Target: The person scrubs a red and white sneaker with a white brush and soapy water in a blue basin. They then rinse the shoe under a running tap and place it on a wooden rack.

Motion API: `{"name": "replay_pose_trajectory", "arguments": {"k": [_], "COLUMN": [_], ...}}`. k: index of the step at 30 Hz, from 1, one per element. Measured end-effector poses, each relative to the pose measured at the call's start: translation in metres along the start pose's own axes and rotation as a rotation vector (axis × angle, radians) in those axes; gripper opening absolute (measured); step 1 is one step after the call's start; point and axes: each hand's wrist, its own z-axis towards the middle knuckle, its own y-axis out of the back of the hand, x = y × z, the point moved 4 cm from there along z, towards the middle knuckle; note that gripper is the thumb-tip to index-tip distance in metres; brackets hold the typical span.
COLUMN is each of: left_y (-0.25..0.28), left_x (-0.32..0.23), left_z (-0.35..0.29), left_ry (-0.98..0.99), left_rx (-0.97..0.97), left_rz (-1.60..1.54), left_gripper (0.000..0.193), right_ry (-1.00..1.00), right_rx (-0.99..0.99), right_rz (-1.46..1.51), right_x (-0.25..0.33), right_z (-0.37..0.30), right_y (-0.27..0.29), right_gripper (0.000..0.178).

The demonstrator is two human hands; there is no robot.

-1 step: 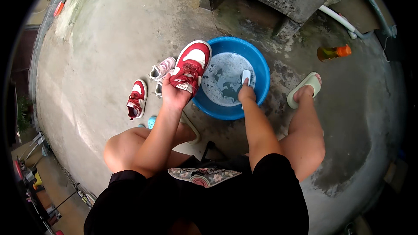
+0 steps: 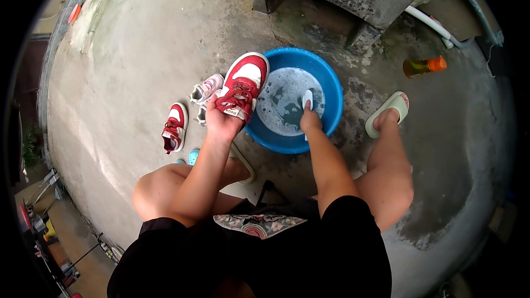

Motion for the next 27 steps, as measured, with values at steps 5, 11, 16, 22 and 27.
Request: {"name": "replay_pose_trajectory", "arguments": {"k": [5,11,16,22,27], "left_y": [0.0,-0.001,0.011,-0.005,-0.001], "left_x": [0.003,0.006,0.009,0.034,0.026], "left_z": [0.008,0.009,0.015,-0.016,-0.023], "left_ry": [0.012,-0.086,-0.178,-0.036,-0.142], "left_rx": [0.021,0.021,0.008,0.058,0.107], "left_rz": [-0.042,0.004,0.066,0.006,0.181], "left_gripper": [0.058,0.058,0.059,0.052,0.039], "right_ry": [-0.088,0.211,0.773,0.467,0.687], "right_rx": [-0.098,-0.23,-0.489,-0.536,-0.517], "right_rz": [0.133,0.743,0.676,0.506,0.481], "right_x": [0.004,0.061,0.136,0.126,0.145], "right_z": [0.005,-0.065,-0.146,-0.115,-0.204], "right_y": [0.008,0.051,0.084,0.126,0.112], "right_gripper": [0.059,0.049,0.048,0.047,0.048]}}
